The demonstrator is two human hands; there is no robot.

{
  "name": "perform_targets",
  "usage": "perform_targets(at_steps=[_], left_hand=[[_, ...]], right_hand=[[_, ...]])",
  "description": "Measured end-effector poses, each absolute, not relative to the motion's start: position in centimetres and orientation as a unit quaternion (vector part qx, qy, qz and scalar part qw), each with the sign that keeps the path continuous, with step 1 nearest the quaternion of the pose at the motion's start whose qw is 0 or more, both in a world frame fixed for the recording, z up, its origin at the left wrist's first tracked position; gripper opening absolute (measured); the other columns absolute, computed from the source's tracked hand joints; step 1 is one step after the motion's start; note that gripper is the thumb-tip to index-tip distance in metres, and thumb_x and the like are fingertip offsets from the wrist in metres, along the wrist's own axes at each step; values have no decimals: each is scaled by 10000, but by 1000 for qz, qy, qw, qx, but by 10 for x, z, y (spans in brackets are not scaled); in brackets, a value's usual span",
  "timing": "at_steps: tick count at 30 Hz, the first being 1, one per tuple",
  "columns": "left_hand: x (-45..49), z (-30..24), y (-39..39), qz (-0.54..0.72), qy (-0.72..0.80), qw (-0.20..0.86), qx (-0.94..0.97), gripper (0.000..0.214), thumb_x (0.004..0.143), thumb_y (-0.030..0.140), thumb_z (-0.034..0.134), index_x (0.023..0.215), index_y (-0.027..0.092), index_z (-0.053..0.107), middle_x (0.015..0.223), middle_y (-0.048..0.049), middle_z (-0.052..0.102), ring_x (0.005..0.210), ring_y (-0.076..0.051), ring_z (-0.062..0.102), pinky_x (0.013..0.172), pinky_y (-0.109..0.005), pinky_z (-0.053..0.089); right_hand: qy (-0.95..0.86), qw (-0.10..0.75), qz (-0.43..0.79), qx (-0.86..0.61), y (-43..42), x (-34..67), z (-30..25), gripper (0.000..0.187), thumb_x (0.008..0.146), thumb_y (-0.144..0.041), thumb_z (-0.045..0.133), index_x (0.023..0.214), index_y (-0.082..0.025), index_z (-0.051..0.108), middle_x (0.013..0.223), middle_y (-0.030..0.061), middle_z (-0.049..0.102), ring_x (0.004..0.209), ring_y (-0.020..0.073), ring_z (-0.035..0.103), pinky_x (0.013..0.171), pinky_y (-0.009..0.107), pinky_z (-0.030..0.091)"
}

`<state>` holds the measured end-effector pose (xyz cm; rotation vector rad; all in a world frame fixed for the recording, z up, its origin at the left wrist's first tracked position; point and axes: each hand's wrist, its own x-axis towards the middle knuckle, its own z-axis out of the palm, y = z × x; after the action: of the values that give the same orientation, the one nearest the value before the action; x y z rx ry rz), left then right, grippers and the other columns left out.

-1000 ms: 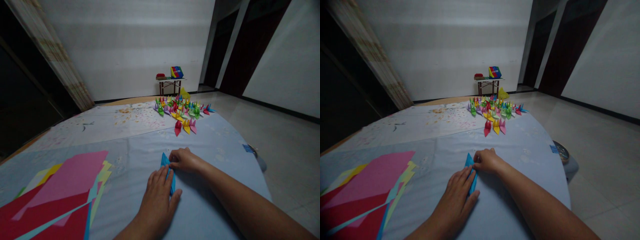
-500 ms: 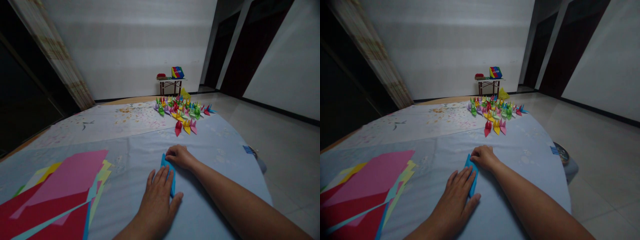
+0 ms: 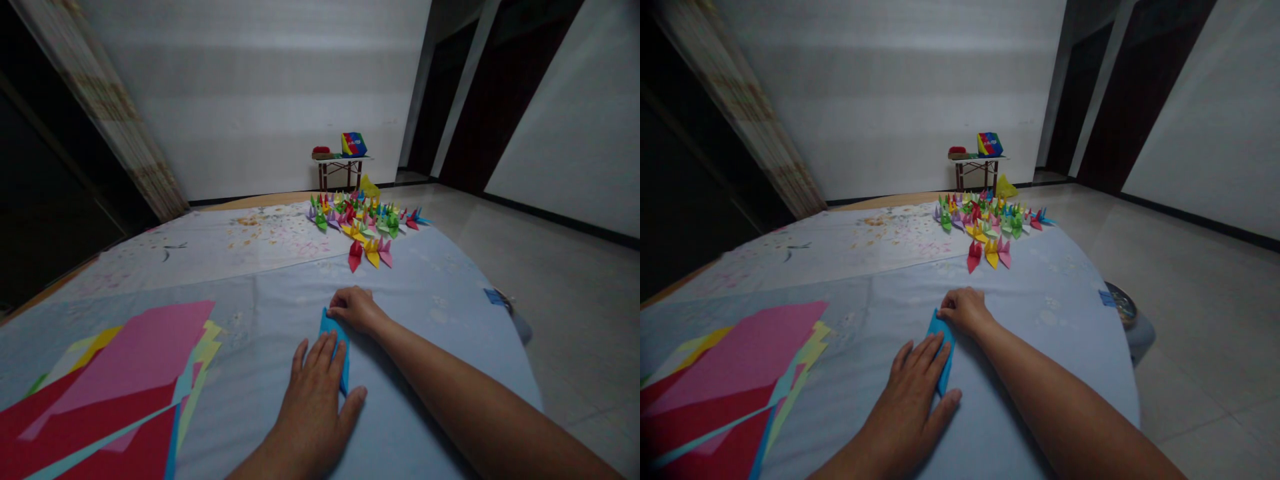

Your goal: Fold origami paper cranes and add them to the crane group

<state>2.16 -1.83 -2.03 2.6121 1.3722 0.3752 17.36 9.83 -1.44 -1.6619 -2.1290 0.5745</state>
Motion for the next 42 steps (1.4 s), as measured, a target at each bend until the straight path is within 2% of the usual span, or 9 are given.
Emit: perform_targets(at_steps=[9,15,21,24,36,42], left_hand=[[22,-19,-18,105,459,72,879,551,879,492,280,1352,210,290,1425,-90,300,1309,-250,239,1061,-534,151],[21,-23,-18,106,455,63,882,565,880,493,274,1360,194,274,1424,-110,299,1312,-253,229,1064,-525,146],[23,-25,-19,121,484,56,865,548,876,488,302,1360,234,275,1460,-104,202,1336,-277,120,1056,-530,164],[24,-25,-20,112,496,56,859,557,873,504,291,1362,238,272,1463,-108,188,1339,-285,71,1055,-538,155],[23,-20,-20,77,486,50,869,580,877,527,237,1376,232,231,1451,-102,228,1337,-262,118,1064,-541,108],[23,-19,-20,66,487,54,869,577,880,529,203,1375,234,230,1450,-121,222,1339,-247,112,1061,-548,106]], right_hand=[[-722,230,207,-618,106,171,-17,190,774,-354,552,807,-193,647,788,24,662,755,151,557,705,278,317],[-732,217,268,-587,96,175,-8,320,775,-457,518,732,-173,658,655,-6,632,642,116,540,603,226,321],[-766,196,256,-556,89,177,-6,288,783,-364,502,660,-158,662,560,-16,587,583,101,502,571,221,284],[-777,186,245,-549,91,177,-7,303,792,-352,485,645,-152,658,559,-16,583,593,104,504,583,222,281],[-788,167,208,-555,92,175,-7,368,820,-397,438,640,-171,667,584,5,631,614,123,539,633,256,283],[-766,167,230,-576,91,171,-5,328,714,-515,561,695,-218,698,668,4,681,702,153,580,673,267,296]])
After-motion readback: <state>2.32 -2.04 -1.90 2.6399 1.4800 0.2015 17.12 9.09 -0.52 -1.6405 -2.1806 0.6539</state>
